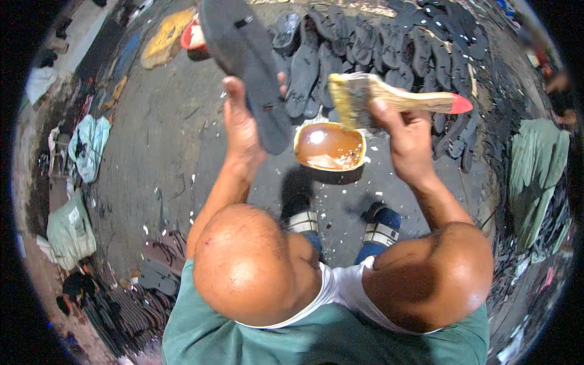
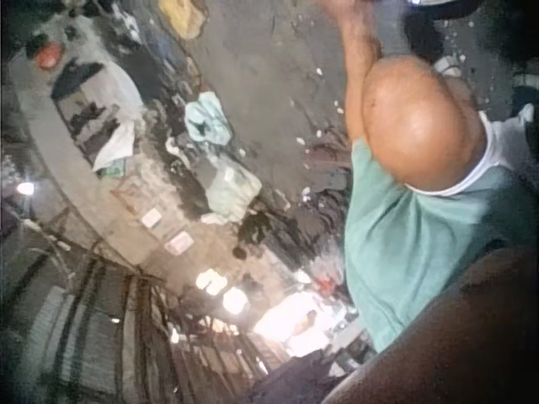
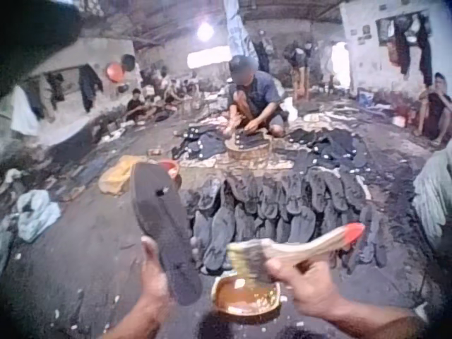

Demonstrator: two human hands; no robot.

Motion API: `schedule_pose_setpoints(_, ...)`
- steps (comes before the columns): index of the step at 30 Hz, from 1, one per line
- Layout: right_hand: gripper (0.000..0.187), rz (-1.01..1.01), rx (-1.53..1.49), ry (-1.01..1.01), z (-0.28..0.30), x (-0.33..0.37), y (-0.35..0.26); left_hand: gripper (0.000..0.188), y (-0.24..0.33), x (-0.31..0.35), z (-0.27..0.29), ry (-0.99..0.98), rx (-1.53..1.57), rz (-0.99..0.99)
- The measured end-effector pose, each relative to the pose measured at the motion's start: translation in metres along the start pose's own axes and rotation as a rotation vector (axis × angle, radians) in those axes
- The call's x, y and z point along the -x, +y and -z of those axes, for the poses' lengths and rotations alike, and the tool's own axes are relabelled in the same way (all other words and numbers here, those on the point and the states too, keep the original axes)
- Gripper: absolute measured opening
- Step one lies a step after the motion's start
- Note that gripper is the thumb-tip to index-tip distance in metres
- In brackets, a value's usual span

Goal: The person repeatedly picks up black flip-flops, dips a brush into a container of brown liquid, and applies the liquid to the soles and straps. The treated flip-flops are placed back into a pile on the floor.

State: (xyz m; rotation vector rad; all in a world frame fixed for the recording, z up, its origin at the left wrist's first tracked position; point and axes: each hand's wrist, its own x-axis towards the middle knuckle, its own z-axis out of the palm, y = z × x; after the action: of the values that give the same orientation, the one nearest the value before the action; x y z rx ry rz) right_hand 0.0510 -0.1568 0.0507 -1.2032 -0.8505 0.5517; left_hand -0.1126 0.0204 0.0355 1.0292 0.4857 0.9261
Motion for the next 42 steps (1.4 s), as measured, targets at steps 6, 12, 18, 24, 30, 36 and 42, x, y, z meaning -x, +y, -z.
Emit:
schedule_pose_setpoints(6, 0.019, 0.130, -0.114, 0.170, -0.015, 0.001, -0.004, 0.078, -0.016, -0.004, -0.084, -0.122, 0.128, -0.115)
schedule_pose_setpoints(12, 0.018, 0.233, 0.159, 0.138, -0.001, 0.003, 0.009, 0.081, -0.043, 0.001, -0.092, -0.111, 0.102, -0.150)
schedule_pose_setpoints(18, 0.018, 0.249, -0.228, 0.002, -0.001, 0.015, -0.009, 0.083, -0.030, 0.003, -0.089, -0.055, 0.050, -0.189)
schedule_pose_setpoints(24, 0.018, 0.068, 0.009, 0.189, 0.003, -0.002, 0.017, 0.084, -0.038, 0.010, -0.090, -0.099, 0.153, -0.130)
schedule_pose_setpoints(30, 0.016, 0.582, 0.245, 0.117, 0.005, -0.001, -0.006, 0.086, -0.029, 0.014, -0.095, -0.186, 0.175, -0.070)
schedule_pose_setpoints(36, 0.019, 0.262, 0.174, 0.265, 0.010, -0.002, 0.012, 0.090, -0.017, 0.015, -0.096, -0.124, 0.260, -0.003)
schedule_pose_setpoints(42, 0.023, 0.504, 0.372, 0.105, 0.002, -0.009, -0.015, 0.083, -0.022, 0.014, -0.099, -0.178, 0.347, 0.121)
